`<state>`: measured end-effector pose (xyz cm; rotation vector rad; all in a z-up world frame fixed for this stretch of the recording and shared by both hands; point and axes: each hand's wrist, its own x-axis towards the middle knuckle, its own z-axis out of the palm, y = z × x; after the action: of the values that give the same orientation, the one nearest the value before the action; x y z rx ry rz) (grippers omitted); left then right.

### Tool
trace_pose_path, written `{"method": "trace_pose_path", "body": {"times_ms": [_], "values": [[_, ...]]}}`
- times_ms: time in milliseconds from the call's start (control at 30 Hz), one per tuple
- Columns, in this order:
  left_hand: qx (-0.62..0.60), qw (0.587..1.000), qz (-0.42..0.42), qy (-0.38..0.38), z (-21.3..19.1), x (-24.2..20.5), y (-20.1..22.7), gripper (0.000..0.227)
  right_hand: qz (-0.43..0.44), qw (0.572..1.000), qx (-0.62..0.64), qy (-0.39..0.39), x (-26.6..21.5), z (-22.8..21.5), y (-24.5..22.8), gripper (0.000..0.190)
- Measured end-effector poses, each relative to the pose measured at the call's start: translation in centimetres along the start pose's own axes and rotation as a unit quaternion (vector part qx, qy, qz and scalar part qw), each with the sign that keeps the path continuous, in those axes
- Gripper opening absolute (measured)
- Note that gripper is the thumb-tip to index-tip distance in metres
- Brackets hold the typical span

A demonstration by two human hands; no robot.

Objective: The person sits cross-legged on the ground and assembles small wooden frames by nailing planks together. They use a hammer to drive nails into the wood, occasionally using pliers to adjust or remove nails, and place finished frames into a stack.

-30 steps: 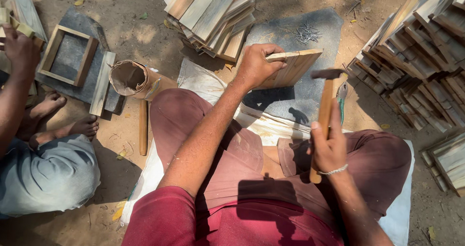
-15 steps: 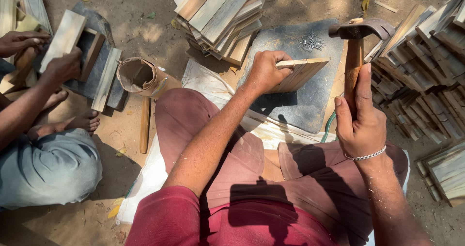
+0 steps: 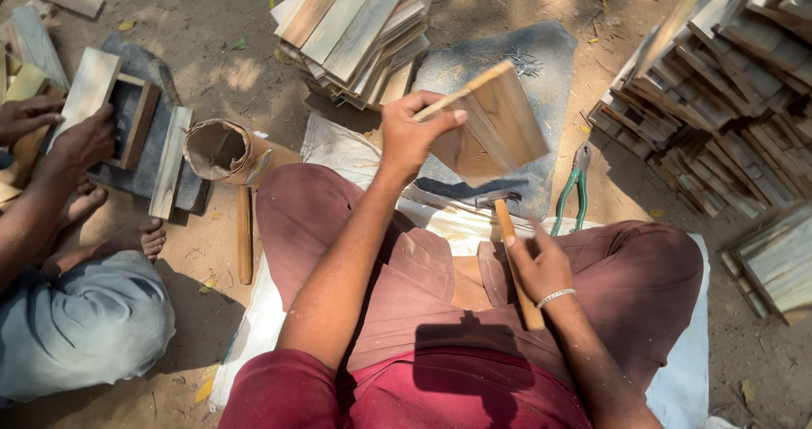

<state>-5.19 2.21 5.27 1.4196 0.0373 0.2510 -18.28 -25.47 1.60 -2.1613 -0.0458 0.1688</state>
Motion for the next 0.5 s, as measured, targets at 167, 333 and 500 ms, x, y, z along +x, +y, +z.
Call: {"method": "trace_pose_path", "body": {"times_ms": [167, 333, 500], "values": [[-0.375, 0.899, -0.22, -0.048, 2.8, -3.8, -1.3, 0.038, -0.047, 0.914, 0.396, 0.077, 0.0, -6.2, -2.3, 0.061], [-0.218, 0.937, -0.224, -0.153, 6.6, -6.9, -3.3, 0.046, -0.003, 0.909, 0.387, 0.155, -5.7, -14.3, -2.2, 0.039], [-0.08, 0.959, -0.226, -0.149, 4.4, -5.5, -4.5, 0.039, 0.115, 0.936, 0.024, 0.333, -16.5, -30.8, 2.6, 0.031]]}}
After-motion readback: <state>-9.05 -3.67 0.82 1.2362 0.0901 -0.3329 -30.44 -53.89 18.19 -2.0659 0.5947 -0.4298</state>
